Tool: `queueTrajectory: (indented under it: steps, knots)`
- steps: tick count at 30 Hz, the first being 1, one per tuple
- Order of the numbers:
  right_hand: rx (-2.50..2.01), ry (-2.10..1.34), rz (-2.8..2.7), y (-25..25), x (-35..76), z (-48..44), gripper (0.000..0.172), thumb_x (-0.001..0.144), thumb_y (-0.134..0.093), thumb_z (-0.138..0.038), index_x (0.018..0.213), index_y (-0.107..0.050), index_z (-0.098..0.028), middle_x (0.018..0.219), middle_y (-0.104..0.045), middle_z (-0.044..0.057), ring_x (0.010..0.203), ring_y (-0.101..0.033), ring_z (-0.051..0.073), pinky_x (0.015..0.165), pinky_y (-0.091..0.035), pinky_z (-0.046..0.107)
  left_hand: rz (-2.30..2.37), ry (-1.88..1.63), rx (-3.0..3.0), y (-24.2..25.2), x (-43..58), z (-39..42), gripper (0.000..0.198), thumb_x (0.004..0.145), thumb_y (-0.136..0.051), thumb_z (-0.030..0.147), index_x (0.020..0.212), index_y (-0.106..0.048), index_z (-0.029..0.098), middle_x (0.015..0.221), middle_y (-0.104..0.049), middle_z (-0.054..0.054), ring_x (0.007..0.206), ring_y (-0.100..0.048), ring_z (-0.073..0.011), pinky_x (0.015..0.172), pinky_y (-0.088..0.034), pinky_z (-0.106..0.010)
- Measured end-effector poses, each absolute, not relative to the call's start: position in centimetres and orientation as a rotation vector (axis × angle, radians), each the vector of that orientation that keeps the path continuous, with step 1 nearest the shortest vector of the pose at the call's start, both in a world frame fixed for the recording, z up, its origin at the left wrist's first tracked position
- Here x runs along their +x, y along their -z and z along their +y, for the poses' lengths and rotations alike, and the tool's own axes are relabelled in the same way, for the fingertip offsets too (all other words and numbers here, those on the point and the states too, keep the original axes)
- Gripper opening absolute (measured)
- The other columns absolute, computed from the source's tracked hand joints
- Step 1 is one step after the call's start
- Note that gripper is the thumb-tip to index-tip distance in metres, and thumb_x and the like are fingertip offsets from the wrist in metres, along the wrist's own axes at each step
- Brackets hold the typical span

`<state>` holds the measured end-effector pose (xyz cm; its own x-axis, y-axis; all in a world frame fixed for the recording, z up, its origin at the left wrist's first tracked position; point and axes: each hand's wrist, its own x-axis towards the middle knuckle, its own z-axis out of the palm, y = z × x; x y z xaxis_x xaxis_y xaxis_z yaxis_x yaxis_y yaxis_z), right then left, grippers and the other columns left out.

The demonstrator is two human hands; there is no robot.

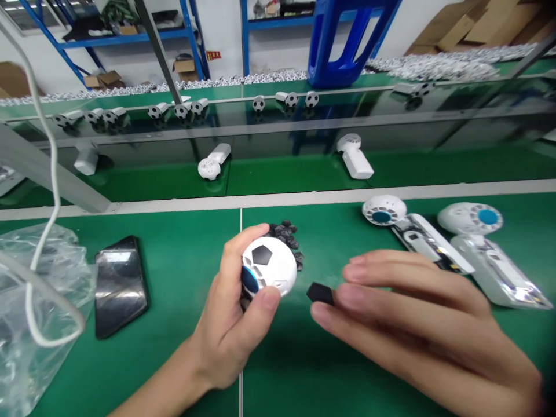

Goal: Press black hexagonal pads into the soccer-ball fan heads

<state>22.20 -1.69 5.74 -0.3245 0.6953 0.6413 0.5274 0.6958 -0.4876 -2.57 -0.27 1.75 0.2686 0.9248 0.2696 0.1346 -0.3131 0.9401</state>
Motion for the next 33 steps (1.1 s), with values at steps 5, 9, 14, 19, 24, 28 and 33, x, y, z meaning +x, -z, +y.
queueTrajectory:
  steps: [5,9,14,19,24,28,33]
  knots:
    - [-0.836,-0.624,-1.795,-4.5,20.3,-0.6,0.034,0.100,-0.078,-0.010,0.118,-0.088,-0.037,0.096,-0.080,0.001,0.086,-0.078,0.017,0.074,-0.067,0.028,0.903,-1.108,1.700,-1.7,-2.3,-0.3,0.052,0.115,-0.055,0.045,0.165,-0.040,0.043,0.137,-0.070,-0.002,0.109,-0.071,-0.0254,0.097,-0.059,-0.039]
    - [-0.963,-1.081,-1.437,-4.4,18.7,-1.0,0.023,0.092,-0.091,-0.020,0.107,-0.087,-0.037,0.089,-0.077,-0.004,0.077,-0.073,0.010,0.069,-0.062,0.016,0.887,-1.065,1.753,-1.7,-2.2,-0.4,0.057,0.114,-0.055,0.043,0.168,-0.034,0.043,0.139,-0.069,-0.003,0.117,-0.069,-0.0276,0.101,-0.059,-0.041]
    - [-0.943,-1.417,-1.180,-4.0,18.1,-1.3,0.041,0.082,-0.100,-0.026,0.116,-0.082,-0.041,0.101,-0.075,-0.005,0.092,-0.072,0.011,0.088,-0.063,0.018,0.837,-1.069,1.790,-1.5,-1.9,-0.5,0.055,0.114,-0.054,0.045,0.166,-0.036,0.042,0.144,-0.065,-0.005,0.116,-0.070,-0.0257,0.103,-0.057,-0.041]
    - [-0.878,-1.773,-1.045,-3.3,18.0,-0.7,0.066,0.082,-0.101,-0.037,0.142,-0.075,-0.041,0.138,-0.077,0.001,0.127,-0.073,0.021,0.111,-0.061,0.031,0.823,-1.029,1.792,-1.4,-1.6,-0.6,0.054,0.113,-0.054,0.048,0.164,-0.038,0.040,0.131,-0.069,-0.005,0.104,-0.070,-0.0253,0.092,-0.058,-0.040]
    - [-0.874,-1.691,-1.072,-3.8,17.3,-1.2,0.052,0.083,-0.100,-0.038,0.132,-0.082,-0.040,0.119,-0.083,-0.002,0.113,-0.079,0.020,0.099,-0.065,0.029,0.761,-1.067,1.717,-1.4,-1.1,-1.1,0.057,0.111,-0.054,0.060,0.162,-0.039,0.042,0.128,-0.070,-0.005,0.102,-0.071,-0.0255,0.088,-0.059,-0.039]
    - [-0.920,-1.548,-1.111,-3.7,16.5,-2.1,0.048,0.087,-0.097,-0.036,0.132,-0.082,-0.044,0.118,-0.085,-0.003,0.113,-0.079,0.020,0.103,-0.064,0.030,0.896,-1.169,1.832,-0.9,-0.5,-1.5,0.070,0.100,-0.078,0.049,0.161,-0.042,0.046,0.135,-0.068,-0.004,0.100,-0.071,-0.0246,0.087,-0.060,-0.039]
    - [-0.901,-1.569,-1.213,-3.4,18.1,-0.2,0.052,0.087,-0.096,-0.044,0.136,-0.080,-0.037,0.131,-0.082,0.003,0.115,-0.080,0.023,0.105,-0.065,0.035,0.895,-1.013,1.690,-1.7,-0.9,-1.1,0.062,0.103,-0.077,0.045,0.157,-0.047,0.050,0.138,-0.070,-0.001,0.113,-0.072,-0.0251,0.099,-0.060,-0.039]
